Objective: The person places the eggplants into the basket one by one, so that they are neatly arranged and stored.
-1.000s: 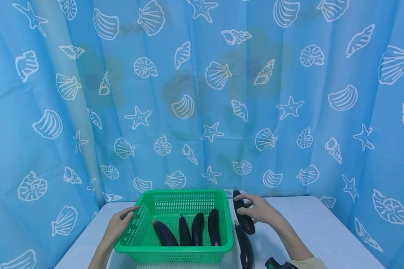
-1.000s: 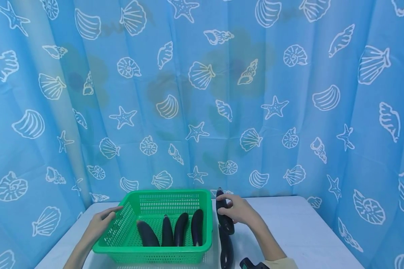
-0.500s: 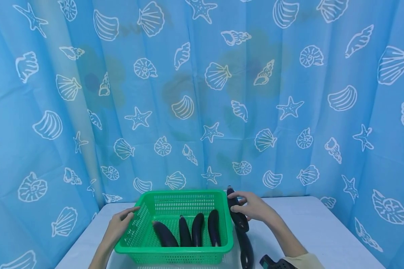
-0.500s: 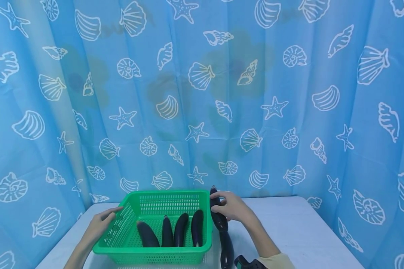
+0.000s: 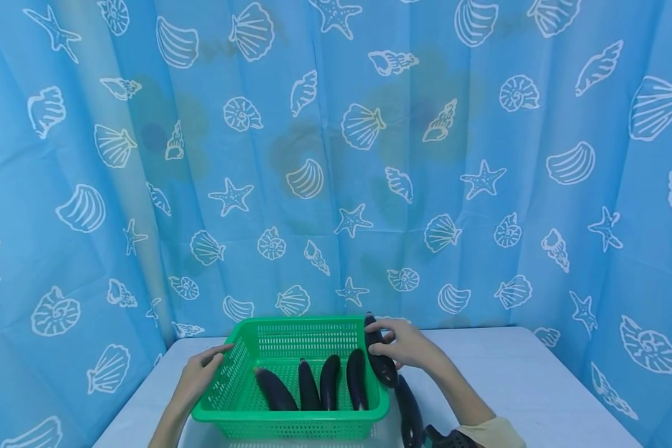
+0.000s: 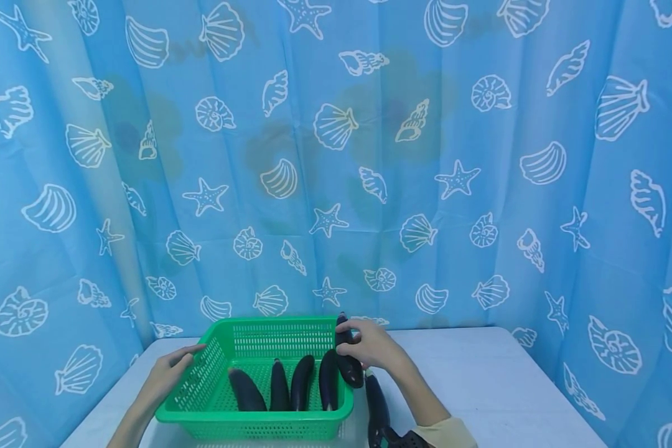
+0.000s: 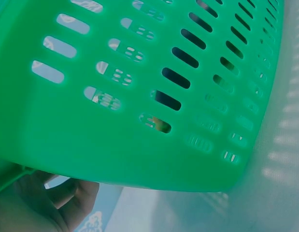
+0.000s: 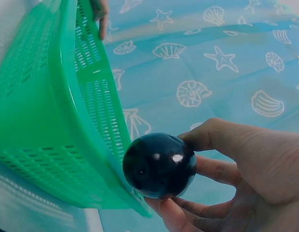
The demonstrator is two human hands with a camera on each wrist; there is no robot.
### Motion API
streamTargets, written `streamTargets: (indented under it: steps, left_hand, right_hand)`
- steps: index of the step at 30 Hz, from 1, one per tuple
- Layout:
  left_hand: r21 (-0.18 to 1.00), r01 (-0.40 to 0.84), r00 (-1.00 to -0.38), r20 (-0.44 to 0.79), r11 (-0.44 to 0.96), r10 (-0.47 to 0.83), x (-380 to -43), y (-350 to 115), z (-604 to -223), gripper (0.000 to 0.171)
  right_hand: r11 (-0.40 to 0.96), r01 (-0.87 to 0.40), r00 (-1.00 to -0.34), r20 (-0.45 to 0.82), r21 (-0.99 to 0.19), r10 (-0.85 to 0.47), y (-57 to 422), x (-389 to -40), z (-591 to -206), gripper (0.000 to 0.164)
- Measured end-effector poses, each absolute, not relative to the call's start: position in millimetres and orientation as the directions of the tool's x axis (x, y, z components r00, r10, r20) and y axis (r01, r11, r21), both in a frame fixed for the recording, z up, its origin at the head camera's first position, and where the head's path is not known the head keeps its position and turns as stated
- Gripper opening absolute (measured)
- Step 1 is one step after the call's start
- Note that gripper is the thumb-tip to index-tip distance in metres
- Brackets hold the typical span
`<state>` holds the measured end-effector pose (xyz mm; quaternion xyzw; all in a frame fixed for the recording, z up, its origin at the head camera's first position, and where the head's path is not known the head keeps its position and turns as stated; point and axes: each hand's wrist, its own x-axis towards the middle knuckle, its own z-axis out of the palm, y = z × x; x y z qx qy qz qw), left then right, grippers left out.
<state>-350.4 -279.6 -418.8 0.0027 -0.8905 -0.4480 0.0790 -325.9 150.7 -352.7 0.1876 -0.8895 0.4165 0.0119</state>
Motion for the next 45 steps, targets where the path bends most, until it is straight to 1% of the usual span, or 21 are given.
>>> streamTargets:
  steps: [7, 17, 24, 35, 45]
  left_hand:
    - [0.804, 0.064, -0.988, 0.136, 0.591, -0.078, -350.4, -279.6, -419.1, 0.041]
    - [0.804, 0.065, -0.988, 0.135, 0.591, -0.075, -349.4, -279.9, -418.7, 0.041]
    - [0.8, 0.065, -0.989, 0.132, 0.597, -0.069, -349.0, -280.0, -418.5, 0.041]
    - [0.8, 0.064, -0.987, 0.141, 0.596, -0.083, -351.0, -280.3, -419.4, 0.04]
    - [0.807, 0.063, -0.987, 0.136, 0.587, -0.081, -351.4, -280.0, -418.7, 0.04]
  right_hand:
    - [0.553, -0.349, -0.92, 0.166, -0.757, -0.354, 141.9, -327.3, -354.2, 0.042]
    - [0.568, -0.355, -0.92, 0.17, -0.742, -0.354, 124.8, -325.1, -354.9, 0.042]
    - [0.57, -0.337, -0.925, 0.15, -0.75, -0.35, 112.4, -326.7, -360.0, 0.042]
    - [0.547, -0.36, -0.899, 0.123, -0.756, -0.421, 97.3, -330.9, -368.4, 0.042]
    - [0.574, -0.35, -0.899, 0.092, -0.74, -0.429, 84.2, -330.3, -374.3, 0.041]
